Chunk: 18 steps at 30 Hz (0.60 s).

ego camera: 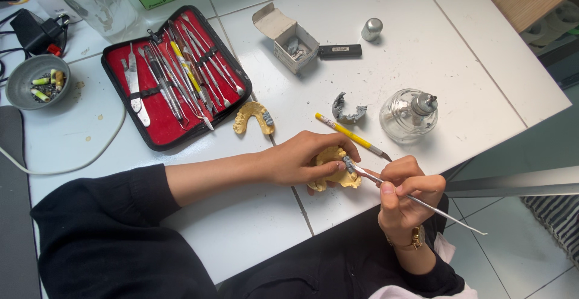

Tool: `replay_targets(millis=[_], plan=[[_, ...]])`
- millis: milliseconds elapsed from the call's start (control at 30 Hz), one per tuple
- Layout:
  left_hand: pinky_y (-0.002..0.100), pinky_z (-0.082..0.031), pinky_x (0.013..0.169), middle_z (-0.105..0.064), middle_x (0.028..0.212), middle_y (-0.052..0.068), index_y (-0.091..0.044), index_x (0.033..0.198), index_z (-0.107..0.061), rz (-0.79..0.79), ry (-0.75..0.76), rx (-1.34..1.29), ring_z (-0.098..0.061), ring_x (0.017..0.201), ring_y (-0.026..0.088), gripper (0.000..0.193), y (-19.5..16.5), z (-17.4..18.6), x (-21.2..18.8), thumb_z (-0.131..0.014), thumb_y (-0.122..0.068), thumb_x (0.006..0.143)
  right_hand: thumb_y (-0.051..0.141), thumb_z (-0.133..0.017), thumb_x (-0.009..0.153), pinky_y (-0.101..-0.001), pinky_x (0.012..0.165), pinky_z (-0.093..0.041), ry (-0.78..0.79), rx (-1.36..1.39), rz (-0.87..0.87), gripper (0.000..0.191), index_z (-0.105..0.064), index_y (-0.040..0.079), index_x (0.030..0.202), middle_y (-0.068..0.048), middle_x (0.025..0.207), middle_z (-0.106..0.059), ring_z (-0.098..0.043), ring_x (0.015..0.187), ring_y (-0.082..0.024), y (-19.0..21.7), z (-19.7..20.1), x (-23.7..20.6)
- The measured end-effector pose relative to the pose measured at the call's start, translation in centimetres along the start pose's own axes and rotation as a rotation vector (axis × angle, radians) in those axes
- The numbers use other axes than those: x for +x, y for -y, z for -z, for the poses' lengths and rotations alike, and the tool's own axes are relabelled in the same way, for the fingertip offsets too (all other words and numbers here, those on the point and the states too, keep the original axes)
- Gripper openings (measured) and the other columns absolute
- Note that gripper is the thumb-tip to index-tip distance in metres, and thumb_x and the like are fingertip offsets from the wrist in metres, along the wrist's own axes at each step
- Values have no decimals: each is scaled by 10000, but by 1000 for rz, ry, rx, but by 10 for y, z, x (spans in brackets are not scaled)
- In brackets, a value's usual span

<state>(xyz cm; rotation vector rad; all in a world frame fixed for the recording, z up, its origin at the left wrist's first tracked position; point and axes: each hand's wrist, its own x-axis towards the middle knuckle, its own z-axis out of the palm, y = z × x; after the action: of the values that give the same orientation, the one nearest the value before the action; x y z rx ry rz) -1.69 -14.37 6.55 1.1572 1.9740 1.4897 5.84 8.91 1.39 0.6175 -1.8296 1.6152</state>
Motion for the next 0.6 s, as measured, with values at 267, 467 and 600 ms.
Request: replay_targets(millis=[267,467,600], plan=[[288,-621,657,-763,865,66,-82,1263,-587,65,31,-54,-764,722,138,266,-2,4,-1,-523,-204,1035,-45,-542,880,-251,599,-424,9,-40,6,308,-337,90,1067,-129,791,-550,-490,646,-148,-3,0,-1],[288,-621,678,-771,893,70,-76,1259,-591,46,28,-34,-768,735,135,268,-10,0,-4,-523,-200,1032,-51,-533,885,-249,620,-457,22,-4,5,298,-338,89,1062,-121,809,-561,-507,673,-144,5,1,-3],[290,-619,733,-768,971,75,-69,1255,-594,-19,7,-4,-775,814,133,254,-16,-6,-7,-536,-188,1038,-47,-529,867,-243,614,-449,2,31,10,292,-349,92,1050,-107,793,-553,-486,659,-134,13,2,-5]])
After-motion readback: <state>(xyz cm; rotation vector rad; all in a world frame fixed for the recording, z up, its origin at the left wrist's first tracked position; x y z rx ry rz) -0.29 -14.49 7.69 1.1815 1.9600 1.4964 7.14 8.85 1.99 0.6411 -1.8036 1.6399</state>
